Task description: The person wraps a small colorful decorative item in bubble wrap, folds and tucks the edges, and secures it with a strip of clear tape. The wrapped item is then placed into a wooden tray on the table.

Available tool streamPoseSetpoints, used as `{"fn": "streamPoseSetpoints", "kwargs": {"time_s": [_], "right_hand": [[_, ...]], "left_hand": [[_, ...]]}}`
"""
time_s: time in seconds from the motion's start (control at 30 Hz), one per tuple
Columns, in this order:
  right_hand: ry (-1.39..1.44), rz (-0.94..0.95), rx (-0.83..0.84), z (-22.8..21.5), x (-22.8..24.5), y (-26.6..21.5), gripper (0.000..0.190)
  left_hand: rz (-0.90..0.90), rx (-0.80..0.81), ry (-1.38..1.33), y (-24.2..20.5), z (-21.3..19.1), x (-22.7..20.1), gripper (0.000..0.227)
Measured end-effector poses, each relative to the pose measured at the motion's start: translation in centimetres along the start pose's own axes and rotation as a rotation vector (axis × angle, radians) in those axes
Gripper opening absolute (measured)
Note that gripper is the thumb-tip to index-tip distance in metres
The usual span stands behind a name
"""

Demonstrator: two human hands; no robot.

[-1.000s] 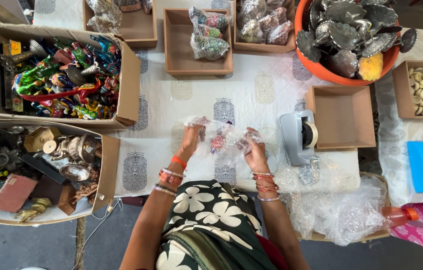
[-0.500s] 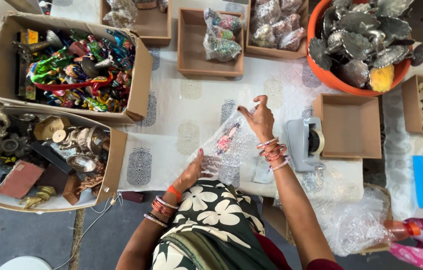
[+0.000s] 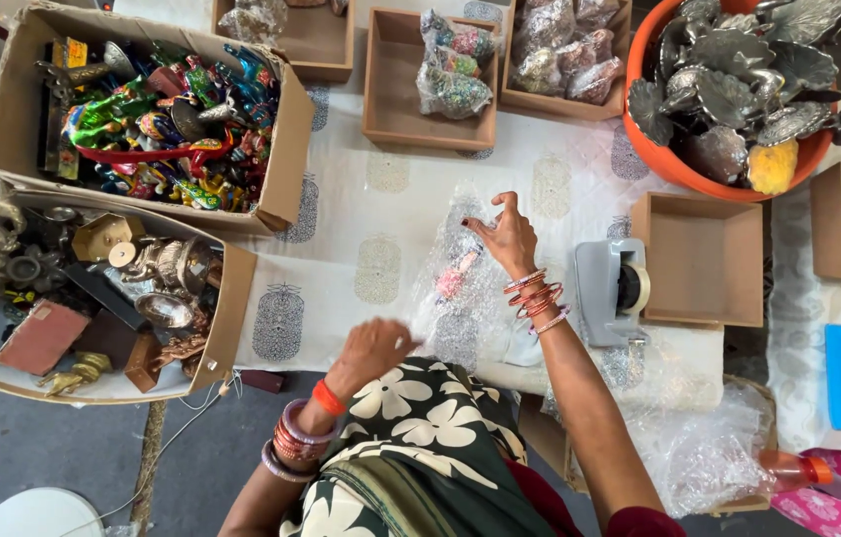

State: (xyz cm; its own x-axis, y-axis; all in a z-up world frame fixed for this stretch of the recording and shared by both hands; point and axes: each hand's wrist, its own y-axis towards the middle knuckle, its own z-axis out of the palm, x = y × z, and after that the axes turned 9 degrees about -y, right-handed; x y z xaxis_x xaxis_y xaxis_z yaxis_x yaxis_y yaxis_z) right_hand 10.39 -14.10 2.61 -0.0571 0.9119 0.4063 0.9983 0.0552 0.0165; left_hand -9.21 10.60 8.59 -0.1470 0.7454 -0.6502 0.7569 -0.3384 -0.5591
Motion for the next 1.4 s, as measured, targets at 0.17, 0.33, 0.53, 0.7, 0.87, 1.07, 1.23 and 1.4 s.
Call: {"fn": "streamPoseSetpoints", "kwargs": {"time_s": [0.17, 0.33, 0.53, 0.7, 0.87, 1.07, 1.23, 1.4], "right_hand": [[0.079, 0.082, 0.049, 0.6, 0.0, 0.0, 0.071], [0.099, 0.079, -0.026, 1.2, -0.4, -0.1, 0.069], [0.211, 0.117, -0.006, 2.1, -2.0, -0.3, 0.063], [0.593, 0.134, 0.066, 7.0, -7.4, -0.3, 0.052], [1.366, 0.549, 0.219, 3.6, -7.7, -2.6, 0.048], [1.709, 0.484, 0.136, 6.2, -11.6, -9.1, 0.034], [1.645, 0.574, 0.211, 6.5, -8.7, -13.0, 0.038], [1.614, 0.608, 0.344, 4.8, -5.1, -14.8, 0.050]], "left_hand": [[0.315, -0.458, -0.385, 2.4, -2.2, -5.7, 0.027], [0.498, -0.669, -0.090, 10.6, 2.7, -5.0, 0.073], [0.365, -0.584, 0.068, 14.7, 5.3, -3.0, 0.103], [0.379, -0.611, 0.010, 16.1, 6.6, -1.8, 0.100], [0.236, -0.533, -0.118, 17.3, 6.2, -1.0, 0.094], [0.130, -0.497, -0.148, 20.0, 6.6, 0.4, 0.086], [-0.005, -0.340, -0.601, 21.6, 4.0, 6.0, 0.059], [0.072, -0.094, -1.356, 16.7, 2.4, 6.4, 0.023]]}}
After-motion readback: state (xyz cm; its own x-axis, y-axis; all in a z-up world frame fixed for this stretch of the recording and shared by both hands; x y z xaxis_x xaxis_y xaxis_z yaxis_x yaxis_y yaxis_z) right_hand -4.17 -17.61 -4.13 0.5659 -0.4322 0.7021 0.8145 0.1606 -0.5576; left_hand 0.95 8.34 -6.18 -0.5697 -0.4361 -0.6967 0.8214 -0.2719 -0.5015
